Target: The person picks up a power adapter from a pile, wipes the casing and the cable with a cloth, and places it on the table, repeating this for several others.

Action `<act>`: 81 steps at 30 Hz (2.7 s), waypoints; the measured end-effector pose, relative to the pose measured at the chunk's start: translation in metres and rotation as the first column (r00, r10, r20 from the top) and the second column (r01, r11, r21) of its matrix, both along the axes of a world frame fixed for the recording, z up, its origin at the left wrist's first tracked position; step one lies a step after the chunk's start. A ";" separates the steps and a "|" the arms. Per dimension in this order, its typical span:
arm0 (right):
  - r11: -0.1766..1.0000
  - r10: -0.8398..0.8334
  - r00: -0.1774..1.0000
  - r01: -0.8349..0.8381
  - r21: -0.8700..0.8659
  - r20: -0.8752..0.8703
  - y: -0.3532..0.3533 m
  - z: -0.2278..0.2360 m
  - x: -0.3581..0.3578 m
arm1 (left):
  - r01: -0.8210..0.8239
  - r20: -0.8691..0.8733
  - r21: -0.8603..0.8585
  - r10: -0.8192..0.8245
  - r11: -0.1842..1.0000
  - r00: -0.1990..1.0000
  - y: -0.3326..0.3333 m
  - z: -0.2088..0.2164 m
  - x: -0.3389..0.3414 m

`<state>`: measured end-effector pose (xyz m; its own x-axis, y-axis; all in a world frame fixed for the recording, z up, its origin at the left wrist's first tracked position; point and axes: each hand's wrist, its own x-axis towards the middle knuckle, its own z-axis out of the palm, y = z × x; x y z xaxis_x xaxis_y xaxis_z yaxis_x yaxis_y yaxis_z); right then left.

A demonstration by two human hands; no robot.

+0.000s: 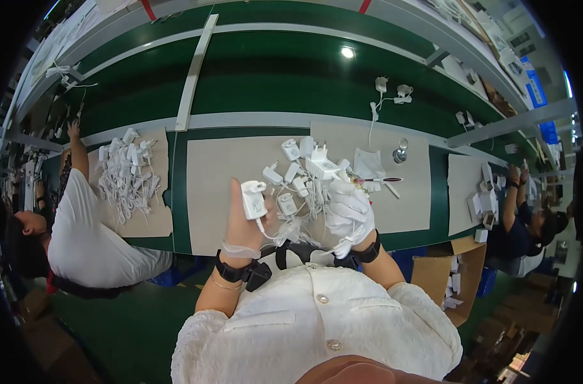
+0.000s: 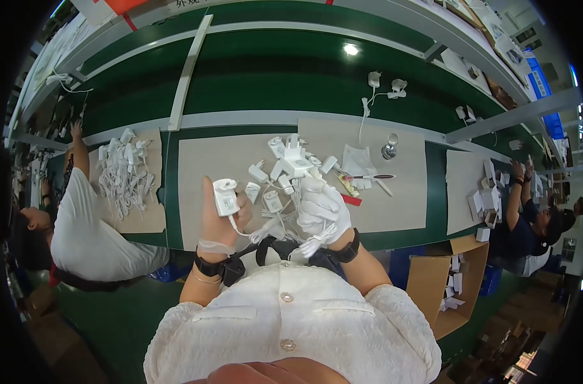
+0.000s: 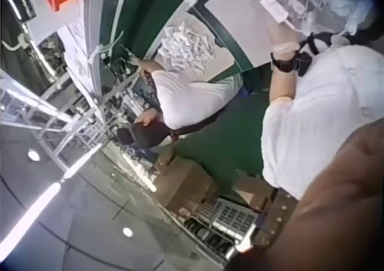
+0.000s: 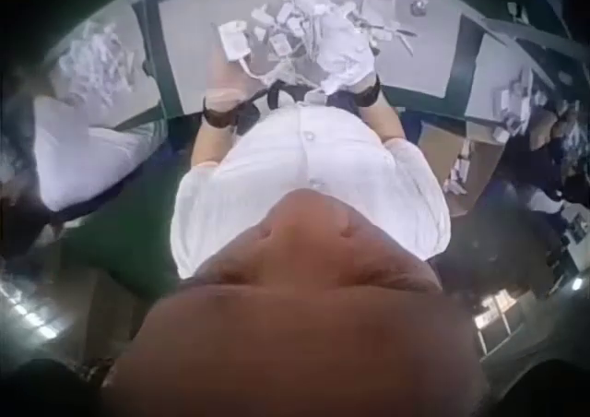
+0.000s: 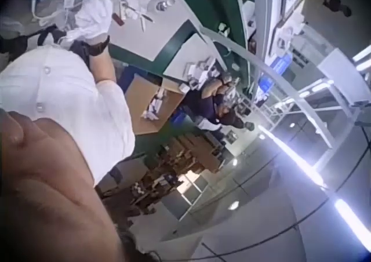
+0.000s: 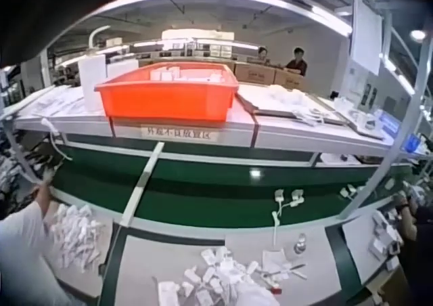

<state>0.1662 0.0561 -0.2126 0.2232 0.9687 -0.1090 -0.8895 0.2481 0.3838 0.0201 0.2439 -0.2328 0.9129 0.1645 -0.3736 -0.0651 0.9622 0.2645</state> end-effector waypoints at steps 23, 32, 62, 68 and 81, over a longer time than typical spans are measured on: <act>0.753 0.580 -0.512 0.633 -0.179 0.633 0.058 -0.034 0.049 | -0.157 0.029 0.551 0.169 0.819 0.985 0.000 0.039 -0.003; 0.837 0.438 -0.563 0.540 -0.090 0.701 0.056 0.026 -0.059 | -0.235 0.177 0.738 0.155 0.632 0.972 -0.009 0.048 0.012; 0.790 0.558 0.287 0.104 -0.604 0.779 0.018 0.023 -0.036 | 0.082 -0.098 0.719 -0.017 0.691 0.995 0.006 0.055 0.030; 0.789 0.538 -0.141 0.430 -0.438 0.831 0.028 0.007 -0.044 | 0.076 -0.055 0.879 -0.058 0.471 0.997 0.014 0.055 0.021; 0.594 0.643 0.351 0.333 -0.732 0.681 0.033 0.002 -0.059 | -0.036 0.074 0.439 0.004 0.898 0.997 -0.011 0.035 0.034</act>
<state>0.1071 0.0893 -0.2105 0.4963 0.6660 -0.5569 -0.5653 -0.2389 -0.7895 0.0544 0.2326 -0.1976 0.9286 0.3157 -0.1951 -0.1166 0.7472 0.6543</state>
